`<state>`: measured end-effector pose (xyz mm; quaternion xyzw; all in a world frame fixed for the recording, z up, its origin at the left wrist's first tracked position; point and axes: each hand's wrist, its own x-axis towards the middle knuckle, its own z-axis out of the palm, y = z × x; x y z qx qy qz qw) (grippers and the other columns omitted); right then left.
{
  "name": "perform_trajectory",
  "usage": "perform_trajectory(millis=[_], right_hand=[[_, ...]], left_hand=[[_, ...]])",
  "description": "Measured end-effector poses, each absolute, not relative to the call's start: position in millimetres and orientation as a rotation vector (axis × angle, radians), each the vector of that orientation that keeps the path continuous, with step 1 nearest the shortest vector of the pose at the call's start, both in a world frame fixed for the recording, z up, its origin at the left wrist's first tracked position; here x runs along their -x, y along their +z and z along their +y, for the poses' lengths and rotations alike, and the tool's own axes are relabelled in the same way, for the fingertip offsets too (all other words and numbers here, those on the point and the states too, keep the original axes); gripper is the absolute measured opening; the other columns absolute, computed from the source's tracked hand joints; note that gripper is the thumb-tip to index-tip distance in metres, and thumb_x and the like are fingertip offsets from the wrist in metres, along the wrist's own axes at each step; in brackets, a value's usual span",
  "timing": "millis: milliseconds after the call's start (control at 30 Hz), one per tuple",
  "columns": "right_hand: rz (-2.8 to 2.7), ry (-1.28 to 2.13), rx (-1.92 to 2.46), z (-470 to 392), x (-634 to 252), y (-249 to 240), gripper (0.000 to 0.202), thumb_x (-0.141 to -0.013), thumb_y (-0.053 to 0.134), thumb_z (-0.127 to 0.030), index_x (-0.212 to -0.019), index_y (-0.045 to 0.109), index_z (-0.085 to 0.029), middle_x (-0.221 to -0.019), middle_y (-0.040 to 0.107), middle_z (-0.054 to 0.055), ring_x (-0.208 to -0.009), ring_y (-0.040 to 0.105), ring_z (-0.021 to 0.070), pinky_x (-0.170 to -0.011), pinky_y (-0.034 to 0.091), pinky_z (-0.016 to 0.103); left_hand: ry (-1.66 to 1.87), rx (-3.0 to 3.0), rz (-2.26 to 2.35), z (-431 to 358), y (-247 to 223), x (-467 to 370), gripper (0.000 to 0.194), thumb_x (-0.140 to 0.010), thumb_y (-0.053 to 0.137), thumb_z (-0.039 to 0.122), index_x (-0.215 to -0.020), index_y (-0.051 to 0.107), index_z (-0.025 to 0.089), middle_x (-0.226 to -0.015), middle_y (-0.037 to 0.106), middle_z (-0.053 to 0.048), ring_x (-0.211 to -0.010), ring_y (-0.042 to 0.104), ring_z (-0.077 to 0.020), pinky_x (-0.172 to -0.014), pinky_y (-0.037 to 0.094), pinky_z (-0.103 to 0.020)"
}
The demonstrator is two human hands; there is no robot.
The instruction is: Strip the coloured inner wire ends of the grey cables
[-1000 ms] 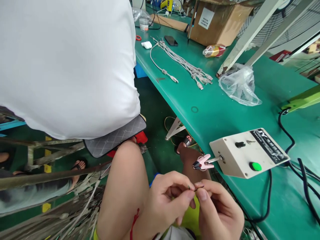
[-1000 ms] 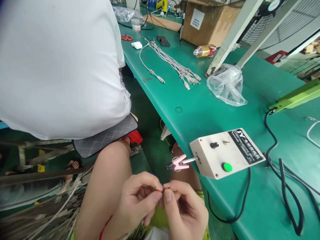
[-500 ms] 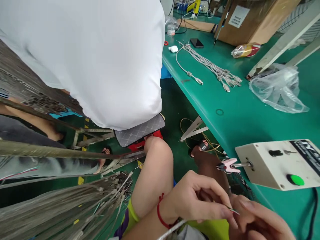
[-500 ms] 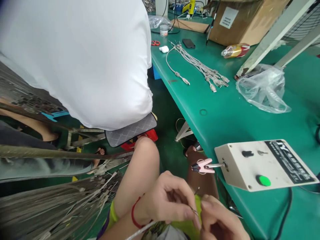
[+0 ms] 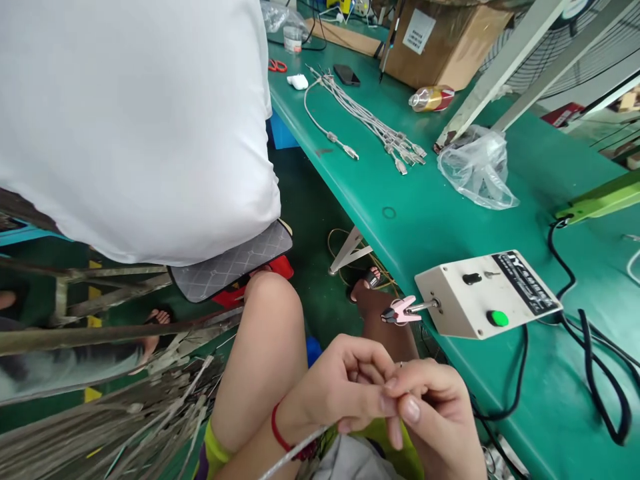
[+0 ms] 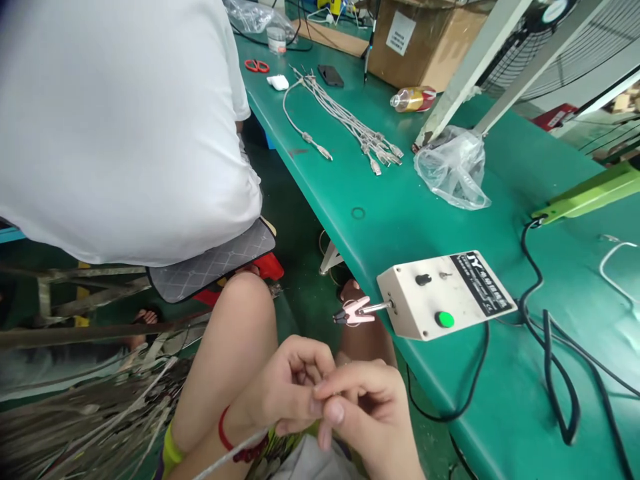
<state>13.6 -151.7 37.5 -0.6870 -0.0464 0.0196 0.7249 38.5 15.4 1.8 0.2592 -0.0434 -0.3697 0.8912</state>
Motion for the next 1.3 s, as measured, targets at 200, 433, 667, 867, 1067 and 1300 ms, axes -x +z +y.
perform_trajectory(millis=[200,433,667,867,1067,1300], right_hand=[[0.037,0.210,1.146,-140.2,-15.6,41.6,0.006,-0.097,0.096,-0.037,-0.101,0.096,-0.032,-0.065,0.079,0.001,-0.046,0.072,0.0165,-0.051,0.057,0.025],[0.099,0.197,1.095,-137.0,-15.2,44.2,0.011,-0.091,0.101,-0.040,-0.093,0.095,-0.032,-0.062,0.075,0.002,-0.043,0.067,0.0147,-0.049,0.055,0.024],[0.143,0.192,1.170,-140.0,-14.7,43.1,0.019,-0.094,0.098,-0.046,-0.092,0.093,-0.027,-0.056,0.068,0.002,-0.042,0.062,0.0169,-0.043,0.050,0.026],[0.192,-0.209,1.509,-136.2,-7.3,31.4,0.023,-0.092,0.101,-0.037,-0.082,0.087,-0.021,-0.068,0.076,0.004,-0.054,0.067,0.0153,-0.051,0.056,0.022],[0.176,-0.367,1.634,-130.9,-4.3,20.5,0.014,-0.097,0.095,-0.035,-0.106,0.093,-0.024,-0.074,0.078,0.003,-0.062,0.072,0.0180,-0.057,0.060,0.023],[0.108,-0.205,1.758,-124.7,-12.0,25.9,0.009,-0.097,0.095,-0.031,-0.105,0.093,-0.027,-0.076,0.081,0.002,-0.058,0.070,0.0142,-0.057,0.061,0.019]], left_hand=[[-0.683,-0.559,-0.145,15.5,-5.3,-36.9,0.045,-0.090,0.103,0.046,-0.091,0.072,0.015,-0.068,0.080,-0.003,-0.030,0.042,-0.0018,-0.031,0.028,-0.014],[-0.732,-0.619,-0.067,18.4,4.5,-38.1,0.054,-0.078,0.110,0.053,-0.090,0.074,0.014,-0.066,0.078,-0.002,-0.032,0.045,-0.0034,-0.033,0.031,-0.018],[-0.740,-0.626,0.021,23.8,13.2,-37.7,0.058,-0.066,0.115,0.048,-0.090,0.073,0.015,-0.069,0.079,-0.001,-0.033,0.045,-0.0032,-0.033,0.030,-0.019],[-0.612,-0.970,0.034,28.9,27.1,-35.7,0.036,-0.088,0.098,0.041,-0.088,0.072,0.018,-0.062,0.070,0.003,-0.037,0.046,-0.0046,-0.034,0.033,-0.015],[-0.229,-1.324,-0.033,27.6,23.4,-30.6,0.013,-0.097,0.079,0.024,-0.087,0.074,0.017,-0.063,0.067,0.002,-0.053,0.059,-0.0098,-0.050,0.042,-0.016],[0.104,-1.557,-0.112,28.6,9.6,-25.7,0.008,-0.105,0.075,0.023,-0.097,0.075,0.022,-0.069,0.073,0.001,-0.052,0.063,-0.0121,-0.051,0.045,-0.018]])
